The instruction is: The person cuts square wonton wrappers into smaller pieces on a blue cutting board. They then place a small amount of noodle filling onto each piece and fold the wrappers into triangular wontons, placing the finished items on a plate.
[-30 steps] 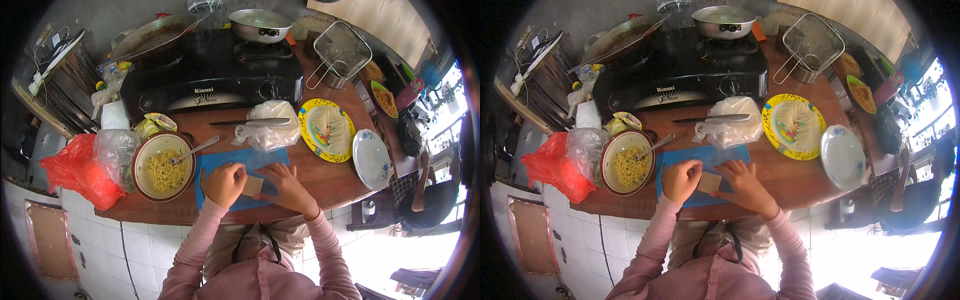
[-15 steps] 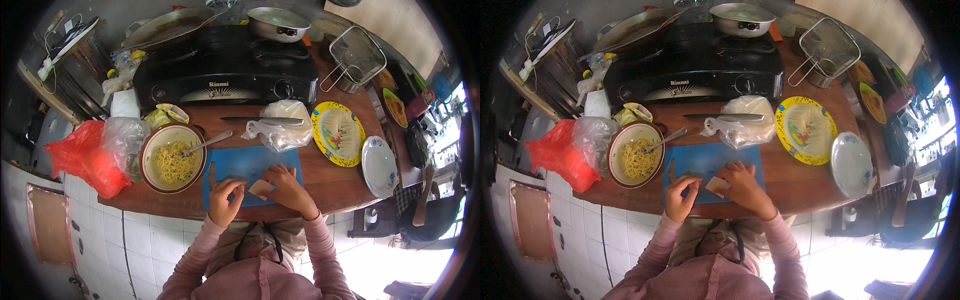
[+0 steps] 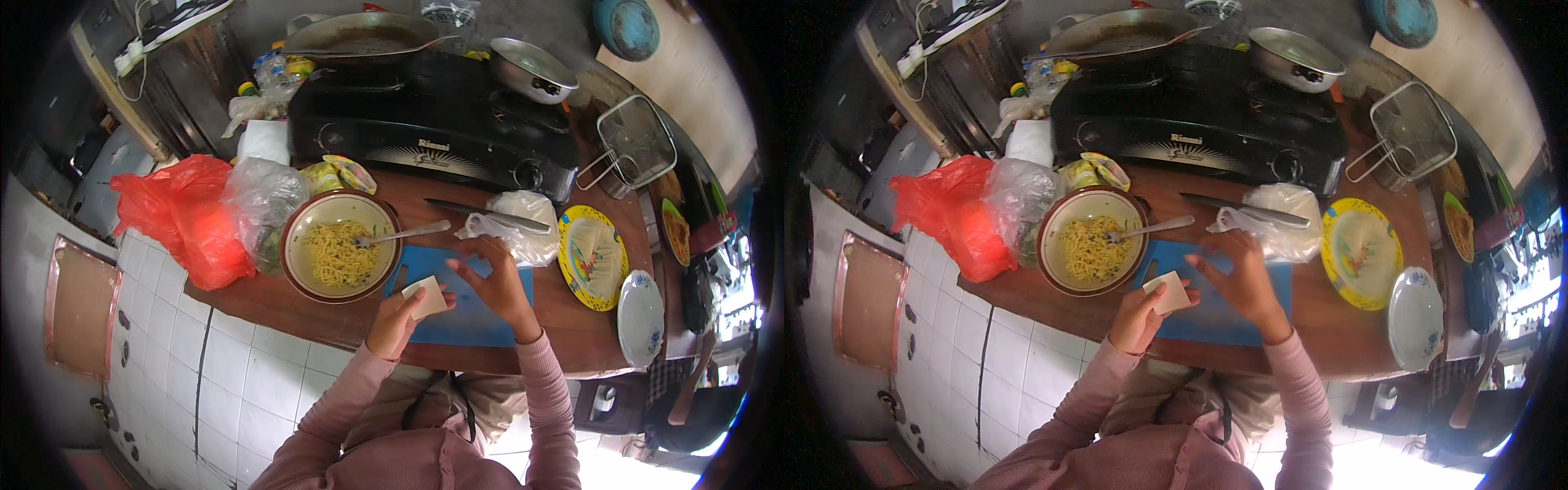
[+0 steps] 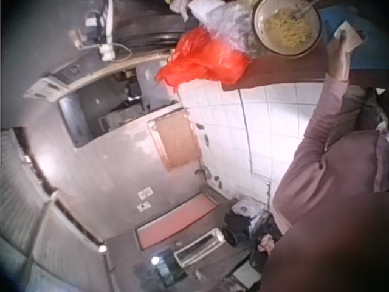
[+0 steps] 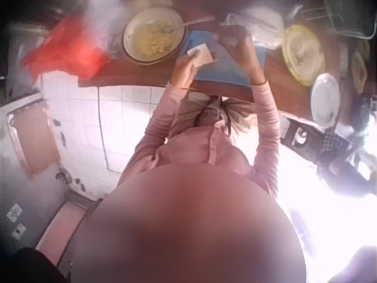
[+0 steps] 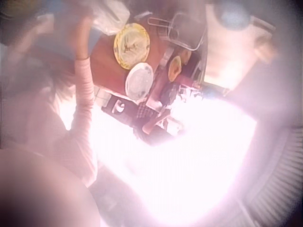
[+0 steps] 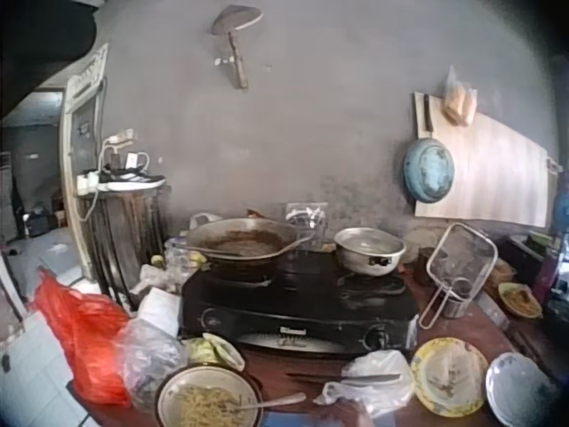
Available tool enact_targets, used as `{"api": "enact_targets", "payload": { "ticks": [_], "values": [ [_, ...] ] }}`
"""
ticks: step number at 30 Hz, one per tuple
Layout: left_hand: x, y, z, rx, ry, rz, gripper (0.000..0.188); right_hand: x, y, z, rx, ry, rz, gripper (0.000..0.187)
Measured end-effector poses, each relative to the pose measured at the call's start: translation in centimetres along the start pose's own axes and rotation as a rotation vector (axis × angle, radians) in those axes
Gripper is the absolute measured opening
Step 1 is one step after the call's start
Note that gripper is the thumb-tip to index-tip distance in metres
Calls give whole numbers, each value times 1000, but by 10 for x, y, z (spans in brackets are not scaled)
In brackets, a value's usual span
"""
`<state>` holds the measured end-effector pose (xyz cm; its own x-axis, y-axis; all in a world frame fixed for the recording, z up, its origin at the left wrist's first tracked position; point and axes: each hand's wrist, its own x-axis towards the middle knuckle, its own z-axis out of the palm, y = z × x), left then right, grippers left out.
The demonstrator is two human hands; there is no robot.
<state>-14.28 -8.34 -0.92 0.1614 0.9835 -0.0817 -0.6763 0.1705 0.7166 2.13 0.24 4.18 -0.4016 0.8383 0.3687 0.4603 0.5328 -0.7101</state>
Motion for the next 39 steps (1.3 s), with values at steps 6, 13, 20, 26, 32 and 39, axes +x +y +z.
{"api": "enact_targets", "payload": {
  "ticks": [6,13,20,26,32,39],
  "values": [
    [-8,9,-6,-148,-28,-78,41,29,13,37,75,-92,78,31],
    [-23,3,-33,-384,-183,-48,38,38,-7,34,541,-3,191,33],
    [-19,-2,-39,-385,-222,-92,33,49,-35,22,670,96,203,24],
    [-21,-2,-39,-416,-212,-72,33,66,-52,25,294,80,-104,14],
    [-19,-5,-40,-461,-248,-32,33,82,-66,2,81,137,-203,10],
    [-20,-4,-41,-418,-235,-60,34,92,-58,11,-53,92,-280,9]
  ]
}}
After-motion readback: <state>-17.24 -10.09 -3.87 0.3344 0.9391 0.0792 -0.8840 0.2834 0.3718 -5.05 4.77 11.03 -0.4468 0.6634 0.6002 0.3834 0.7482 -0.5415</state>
